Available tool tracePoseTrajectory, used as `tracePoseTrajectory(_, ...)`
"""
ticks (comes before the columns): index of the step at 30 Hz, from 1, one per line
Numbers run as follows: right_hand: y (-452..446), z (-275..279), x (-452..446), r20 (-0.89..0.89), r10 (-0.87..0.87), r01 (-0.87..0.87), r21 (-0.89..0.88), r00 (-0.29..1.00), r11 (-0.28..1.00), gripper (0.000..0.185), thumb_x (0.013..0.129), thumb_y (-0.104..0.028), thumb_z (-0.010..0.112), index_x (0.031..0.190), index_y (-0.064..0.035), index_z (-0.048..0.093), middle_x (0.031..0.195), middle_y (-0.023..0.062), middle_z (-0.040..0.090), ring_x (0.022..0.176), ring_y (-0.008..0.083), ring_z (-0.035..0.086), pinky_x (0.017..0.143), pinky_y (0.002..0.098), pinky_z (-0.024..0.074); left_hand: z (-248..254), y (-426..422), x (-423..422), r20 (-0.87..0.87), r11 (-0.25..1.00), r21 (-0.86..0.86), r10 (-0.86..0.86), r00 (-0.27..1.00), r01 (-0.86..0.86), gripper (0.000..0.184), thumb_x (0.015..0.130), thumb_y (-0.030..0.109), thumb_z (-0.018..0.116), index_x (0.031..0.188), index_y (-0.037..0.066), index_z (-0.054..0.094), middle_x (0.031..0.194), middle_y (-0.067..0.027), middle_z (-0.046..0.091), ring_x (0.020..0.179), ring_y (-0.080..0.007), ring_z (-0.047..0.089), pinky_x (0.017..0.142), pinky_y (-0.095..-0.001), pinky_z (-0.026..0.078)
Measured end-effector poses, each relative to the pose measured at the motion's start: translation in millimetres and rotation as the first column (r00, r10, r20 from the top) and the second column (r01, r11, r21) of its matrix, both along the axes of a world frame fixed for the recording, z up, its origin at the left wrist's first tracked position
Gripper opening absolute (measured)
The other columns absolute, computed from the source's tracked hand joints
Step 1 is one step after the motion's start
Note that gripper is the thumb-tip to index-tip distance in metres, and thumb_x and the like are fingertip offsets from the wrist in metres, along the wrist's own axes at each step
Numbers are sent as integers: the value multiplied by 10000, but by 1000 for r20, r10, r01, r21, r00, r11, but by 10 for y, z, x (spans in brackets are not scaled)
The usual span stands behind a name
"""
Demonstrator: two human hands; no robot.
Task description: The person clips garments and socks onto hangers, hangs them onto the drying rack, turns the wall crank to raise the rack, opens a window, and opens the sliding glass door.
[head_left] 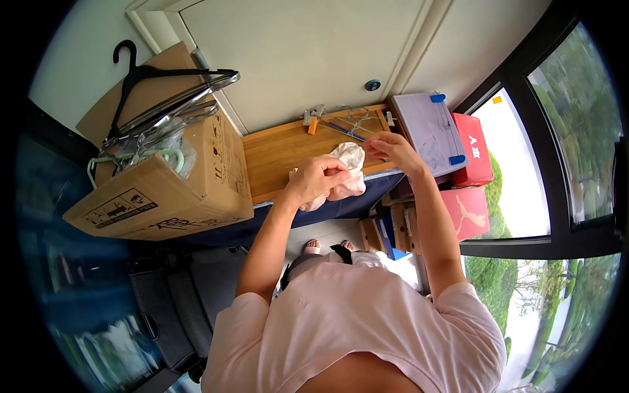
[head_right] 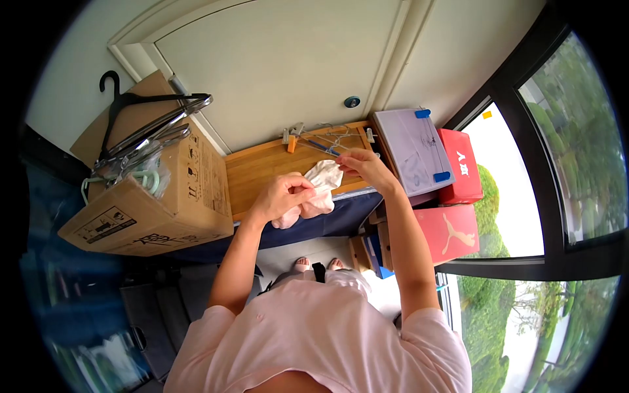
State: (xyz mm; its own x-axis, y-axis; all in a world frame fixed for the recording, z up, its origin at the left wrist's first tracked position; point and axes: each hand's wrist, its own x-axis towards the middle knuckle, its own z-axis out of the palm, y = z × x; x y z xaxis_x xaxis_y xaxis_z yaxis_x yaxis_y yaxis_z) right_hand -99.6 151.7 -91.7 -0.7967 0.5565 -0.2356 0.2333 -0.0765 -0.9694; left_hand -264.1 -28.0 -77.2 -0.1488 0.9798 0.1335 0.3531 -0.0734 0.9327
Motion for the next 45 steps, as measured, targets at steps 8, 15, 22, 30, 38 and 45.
tracePoseTrajectory(8, 1638, -1265, -112, 206, -441, 220, 642, 874, 735, 327, 808, -266, 581, 975, 15, 587, 807, 85, 614, 731, 182, 584, 621, 277, 453, -157, -27, -77, 170, 993, -102, 73, 983, -56, 115, 817, 95, 605, 877, -4, 604, 740, 5, 568, 638, -48, 499, 579, -192, 417)
tracePoseTrajectory(15, 1656, -1080, -290, 446, -364, 247, 299, 818, 922, 277, 784, -258, 615, 917, -15, 601, 737, 57, 602, 621, 144, 578, 499, 293, 449, -166, -73, -111, 431, 994, -78, 105, 896, -79, 99, 851, 85, 562, 880, -9, 568, 768, -6, 567, 668, -47, 516, 608, -194, 438)
tracePoseTrajectory(22, 1622, -700, -316, 301, -333, 329, 66, 893, 942, 149, 770, -203, 636, 810, -62, 615, 674, 25, 582, 536, 90, 534, 467, 212, 417, -175, -3, -122, 500, 997, -40, 75, 863, -64, 134, 870, 132, 547, 881, 0, 569, 781, 9, 552, 708, -37, 488, 642, -200, 423)
tracePoseTrajectory(30, 1249, -168, -333, 340, -142, 144, 21, 930, 989, 141, 796, -192, 621, 796, -59, 572, 582, -18, 460, 452, 51, 383, 362, 191, 270, -136, 145, -165, 579, 999, 41, -33, 814, 11, 118, 876, 140, 517, 844, 29, 536, 752, 12, 529, 685, -46, 479, 630, -198, 413)
tracePoseTrajectory(38, 729, 25, -260, 99, -231, 214, 160, 968, 964, 195, 796, -158, 621, 906, -8, 563, 676, 10, 523, 561, 76, 505, 498, 183, 447, -72, 209, -209, 675, 993, 97, -115, 729, 66, 164, 885, 187, 451, 769, 74, 469, 692, 41, 458, 644, -27, 420, 597, -187, 376)
tracePoseTrajectory(45, 156, 305, 193, -238, -401, 394, -78, 885, 916, 133, 846, -143, 556, 927, -42, 526, 818, 44, 575, 634, 55, 519, 595, 192, 489, 38, 245, -220, 653, 987, 123, -159, 740, 103, 170, 835, 228, 449, 762, 77, 471, 644, 42, 438, 570, -24, 370, 512, -186, 297)
